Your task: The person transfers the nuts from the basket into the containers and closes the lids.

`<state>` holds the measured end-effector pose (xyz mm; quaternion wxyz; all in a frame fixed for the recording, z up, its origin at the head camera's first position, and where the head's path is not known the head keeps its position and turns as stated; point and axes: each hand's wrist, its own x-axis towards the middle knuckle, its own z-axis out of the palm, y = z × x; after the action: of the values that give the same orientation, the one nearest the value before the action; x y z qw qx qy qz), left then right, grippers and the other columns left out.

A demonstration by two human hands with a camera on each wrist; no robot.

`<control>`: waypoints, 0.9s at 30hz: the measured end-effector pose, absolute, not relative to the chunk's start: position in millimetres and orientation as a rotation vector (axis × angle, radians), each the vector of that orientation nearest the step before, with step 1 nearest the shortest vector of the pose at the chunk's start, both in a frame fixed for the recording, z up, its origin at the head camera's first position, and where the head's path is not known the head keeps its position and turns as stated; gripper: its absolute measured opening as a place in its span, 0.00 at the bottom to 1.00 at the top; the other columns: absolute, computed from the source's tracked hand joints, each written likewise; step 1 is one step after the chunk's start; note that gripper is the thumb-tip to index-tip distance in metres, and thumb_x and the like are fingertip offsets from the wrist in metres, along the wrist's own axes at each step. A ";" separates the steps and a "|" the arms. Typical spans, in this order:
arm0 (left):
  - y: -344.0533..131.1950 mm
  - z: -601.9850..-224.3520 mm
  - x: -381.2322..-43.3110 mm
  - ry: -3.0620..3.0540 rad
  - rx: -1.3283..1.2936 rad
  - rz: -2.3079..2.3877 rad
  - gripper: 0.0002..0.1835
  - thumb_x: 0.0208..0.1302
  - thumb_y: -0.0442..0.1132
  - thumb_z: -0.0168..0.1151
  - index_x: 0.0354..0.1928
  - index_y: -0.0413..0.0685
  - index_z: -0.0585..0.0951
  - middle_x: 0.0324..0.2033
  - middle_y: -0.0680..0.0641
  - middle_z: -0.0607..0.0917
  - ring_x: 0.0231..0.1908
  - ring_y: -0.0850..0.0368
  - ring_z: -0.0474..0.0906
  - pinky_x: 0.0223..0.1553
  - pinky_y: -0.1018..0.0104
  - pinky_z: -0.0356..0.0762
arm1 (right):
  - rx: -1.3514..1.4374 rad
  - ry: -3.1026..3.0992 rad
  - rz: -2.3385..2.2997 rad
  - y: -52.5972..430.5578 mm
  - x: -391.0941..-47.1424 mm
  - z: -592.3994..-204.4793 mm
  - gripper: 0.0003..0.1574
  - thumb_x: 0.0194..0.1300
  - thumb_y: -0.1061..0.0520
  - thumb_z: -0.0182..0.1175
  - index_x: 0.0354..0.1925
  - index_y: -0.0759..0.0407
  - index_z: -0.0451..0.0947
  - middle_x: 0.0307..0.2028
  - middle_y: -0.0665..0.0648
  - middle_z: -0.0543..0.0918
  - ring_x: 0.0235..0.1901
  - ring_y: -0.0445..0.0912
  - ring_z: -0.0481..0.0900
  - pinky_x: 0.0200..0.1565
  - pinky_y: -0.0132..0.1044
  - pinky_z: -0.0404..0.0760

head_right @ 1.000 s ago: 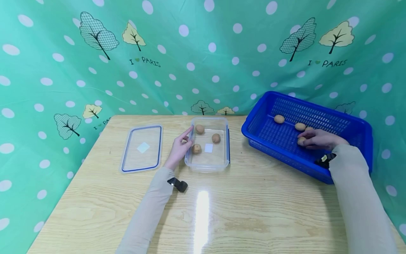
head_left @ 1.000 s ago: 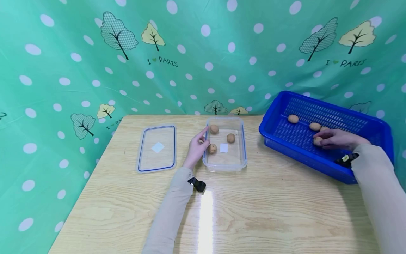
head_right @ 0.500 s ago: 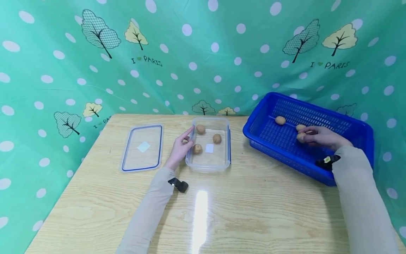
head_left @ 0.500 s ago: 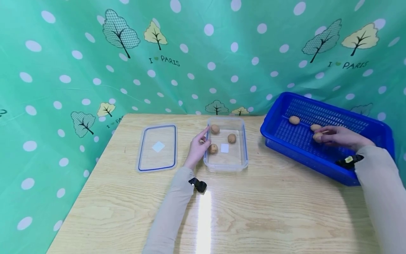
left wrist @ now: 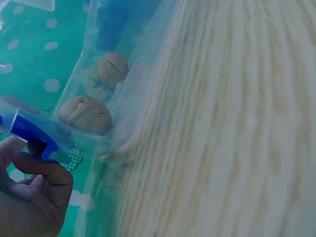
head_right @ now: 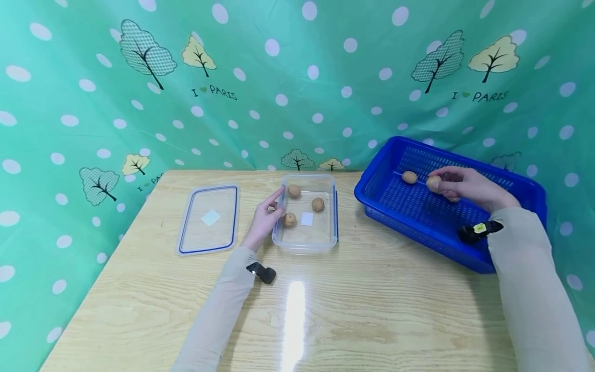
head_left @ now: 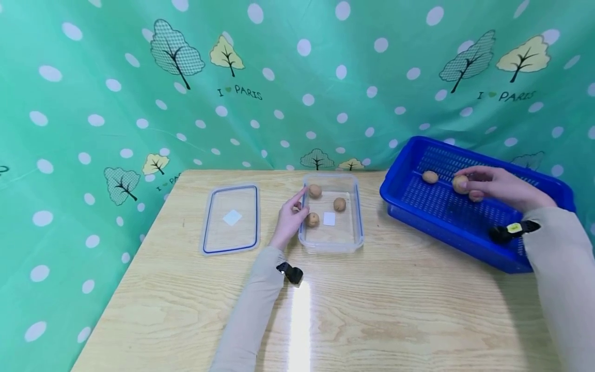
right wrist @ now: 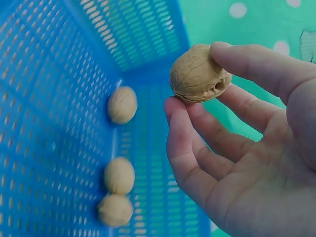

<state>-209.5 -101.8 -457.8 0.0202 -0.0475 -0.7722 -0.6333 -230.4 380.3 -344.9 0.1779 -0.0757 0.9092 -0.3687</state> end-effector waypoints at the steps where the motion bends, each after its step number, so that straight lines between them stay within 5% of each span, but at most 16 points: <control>1: -101.8 -458.0 -209.5 -2.393 -0.145 -1.965 0.31 0.64 0.27 0.54 0.69 0.52 0.69 0.31 0.50 0.69 0.18 0.64 0.59 0.21 0.74 0.65 | -0.222 2.581 -1.043 377.2 -230.6 -342.1 0.35 0.73 0.41 0.50 0.67 0.61 0.61 0.51 0.61 0.73 0.39 0.51 0.76 0.40 0.35 0.73; 16: -101.0 -457.9 -209.7 -2.407 -0.126 -1.924 0.31 0.63 0.27 0.55 0.69 0.51 0.69 0.35 0.48 0.68 0.18 0.64 0.60 0.23 0.74 0.66 | -0.323 2.590 -1.134 332.1 -224.5 -322.5 0.32 0.73 0.45 0.51 0.68 0.58 0.62 0.61 0.63 0.69 0.45 0.37 0.76 0.43 0.31 0.76; 23: -100.0 -456.1 -208.8 -2.410 -0.107 -1.943 0.31 0.63 0.27 0.56 0.69 0.51 0.69 0.36 0.47 0.69 0.19 0.65 0.61 0.25 0.74 0.68 | -0.322 2.563 -1.216 309.0 -226.5 -322.1 0.33 0.72 0.43 0.51 0.68 0.56 0.62 0.62 0.59 0.69 0.47 0.39 0.75 0.48 0.42 0.75; 27: -100.3 -456.1 -208.8 -2.398 -0.116 -1.953 0.30 0.63 0.27 0.55 0.69 0.50 0.69 0.33 0.49 0.70 0.19 0.65 0.62 0.24 0.74 0.67 | -0.372 2.547 -1.300 297.9 -226.4 -326.9 0.31 0.72 0.46 0.53 0.66 0.59 0.65 0.59 0.56 0.72 0.48 0.38 0.75 0.45 0.31 0.77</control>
<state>-208.8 -100.3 -456.1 0.0233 -0.0374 -0.7746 -0.6309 -226.4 297.9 -326.9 0.1285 -0.1279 0.8760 -0.4469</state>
